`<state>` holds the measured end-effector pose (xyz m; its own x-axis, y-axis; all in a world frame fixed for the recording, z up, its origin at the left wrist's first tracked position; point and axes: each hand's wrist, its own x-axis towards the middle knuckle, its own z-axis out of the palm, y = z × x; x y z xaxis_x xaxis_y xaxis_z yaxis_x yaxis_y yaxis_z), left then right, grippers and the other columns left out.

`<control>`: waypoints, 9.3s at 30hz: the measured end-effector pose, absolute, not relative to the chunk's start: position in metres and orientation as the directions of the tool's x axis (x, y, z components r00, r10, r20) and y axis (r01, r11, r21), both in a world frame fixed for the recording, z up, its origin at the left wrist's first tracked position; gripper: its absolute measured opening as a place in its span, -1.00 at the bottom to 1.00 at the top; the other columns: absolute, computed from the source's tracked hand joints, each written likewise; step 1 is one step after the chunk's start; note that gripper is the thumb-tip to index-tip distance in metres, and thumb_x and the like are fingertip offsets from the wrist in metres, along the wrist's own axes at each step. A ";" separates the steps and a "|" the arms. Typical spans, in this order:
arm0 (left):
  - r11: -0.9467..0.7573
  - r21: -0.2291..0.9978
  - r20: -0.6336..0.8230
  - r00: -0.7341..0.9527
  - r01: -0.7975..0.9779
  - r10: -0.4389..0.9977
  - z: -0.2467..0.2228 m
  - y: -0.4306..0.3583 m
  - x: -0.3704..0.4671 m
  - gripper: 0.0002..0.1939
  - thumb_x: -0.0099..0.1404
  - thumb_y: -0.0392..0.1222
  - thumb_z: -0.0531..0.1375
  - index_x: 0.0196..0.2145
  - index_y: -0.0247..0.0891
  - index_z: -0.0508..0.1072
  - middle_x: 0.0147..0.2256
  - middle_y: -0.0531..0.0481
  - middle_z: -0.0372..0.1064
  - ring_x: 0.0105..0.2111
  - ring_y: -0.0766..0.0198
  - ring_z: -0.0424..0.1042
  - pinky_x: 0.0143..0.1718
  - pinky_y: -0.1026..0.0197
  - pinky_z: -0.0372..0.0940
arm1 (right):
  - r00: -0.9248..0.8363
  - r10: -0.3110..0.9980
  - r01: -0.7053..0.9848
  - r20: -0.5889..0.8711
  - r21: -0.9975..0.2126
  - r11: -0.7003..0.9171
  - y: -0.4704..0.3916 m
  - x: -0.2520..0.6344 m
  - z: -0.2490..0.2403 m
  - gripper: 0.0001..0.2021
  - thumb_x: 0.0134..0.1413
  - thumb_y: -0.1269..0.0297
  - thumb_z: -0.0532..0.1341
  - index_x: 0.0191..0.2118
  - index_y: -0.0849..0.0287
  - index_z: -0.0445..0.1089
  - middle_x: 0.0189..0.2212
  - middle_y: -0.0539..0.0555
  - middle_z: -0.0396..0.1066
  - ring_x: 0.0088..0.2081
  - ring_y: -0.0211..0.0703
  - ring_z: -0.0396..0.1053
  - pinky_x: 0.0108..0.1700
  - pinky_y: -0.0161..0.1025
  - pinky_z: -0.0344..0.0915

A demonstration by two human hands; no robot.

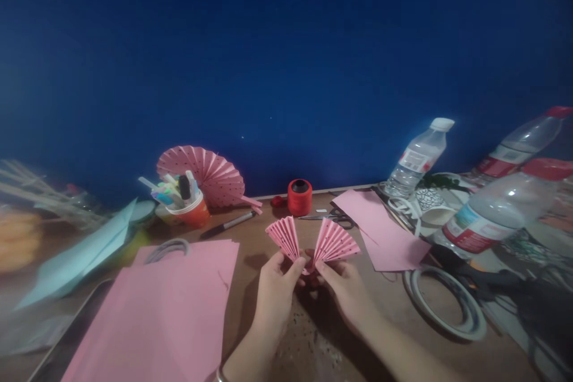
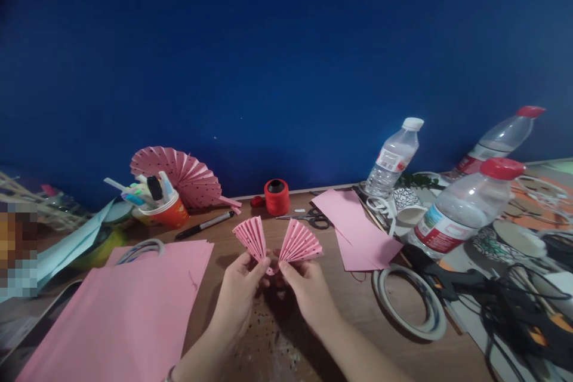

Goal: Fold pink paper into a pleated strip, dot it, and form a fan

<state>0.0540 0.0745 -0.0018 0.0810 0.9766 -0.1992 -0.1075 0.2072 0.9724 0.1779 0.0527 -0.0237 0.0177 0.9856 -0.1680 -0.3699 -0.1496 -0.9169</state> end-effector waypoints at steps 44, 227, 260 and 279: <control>0.183 0.983 -0.186 0.151 0.033 0.971 -0.013 0.074 0.052 -0.79 -0.03 -0.19 0.26 -0.43 -0.39 0.43 -0.50 -0.05 0.41 -0.47 0.25 0.36 -0.44 0.29 0.22 | 0.089 0.987 -0.407 -0.137 -0.909 -0.090 0.055 0.179 -0.027 -0.85 -0.18 0.26 0.29 -0.48 0.22 0.35 -0.60 -0.02 0.36 -0.57 -0.31 0.25 -0.51 -0.37 0.19; 0.492 0.867 -0.384 0.529 -0.075 0.757 0.010 0.066 0.055 -0.70 0.06 -0.07 0.22 -0.42 -0.44 0.41 -0.50 -0.12 0.41 -0.65 0.39 0.35 -0.64 0.39 0.14 | -0.110 0.978 -0.592 -0.176 -0.779 -0.207 0.064 0.200 -0.018 -0.73 -0.49 0.31 0.41 -0.48 0.22 0.47 -0.58 -0.04 0.35 -0.59 -0.33 0.25 -0.53 -0.36 0.17; 0.564 0.824 -0.444 0.563 -0.048 0.697 0.013 0.064 0.054 -0.68 0.01 -0.07 0.24 -0.45 -0.46 0.41 -0.54 -0.14 0.42 -0.64 0.31 0.39 -0.62 0.34 0.22 | -0.202 0.977 -0.594 -0.075 -0.784 -0.183 0.062 0.197 -0.012 -0.80 -0.42 0.28 0.39 -0.56 0.24 0.44 -0.66 -0.09 0.24 -0.67 -0.41 0.12 -0.63 -0.40 0.05; -0.525 0.716 0.371 0.387 0.460 0.844 0.003 0.065 0.048 -0.90 0.18 -0.34 0.07 -0.32 -0.23 0.31 -0.29 -0.04 0.29 -0.24 0.24 0.27 -0.21 0.20 0.17 | 0.277 0.948 -0.684 -0.154 -0.725 0.082 0.079 0.218 -0.022 -0.79 -0.52 0.31 0.42 -0.63 0.19 0.41 -0.68 -0.11 0.26 -0.66 -0.46 0.08 -0.63 -0.47 0.09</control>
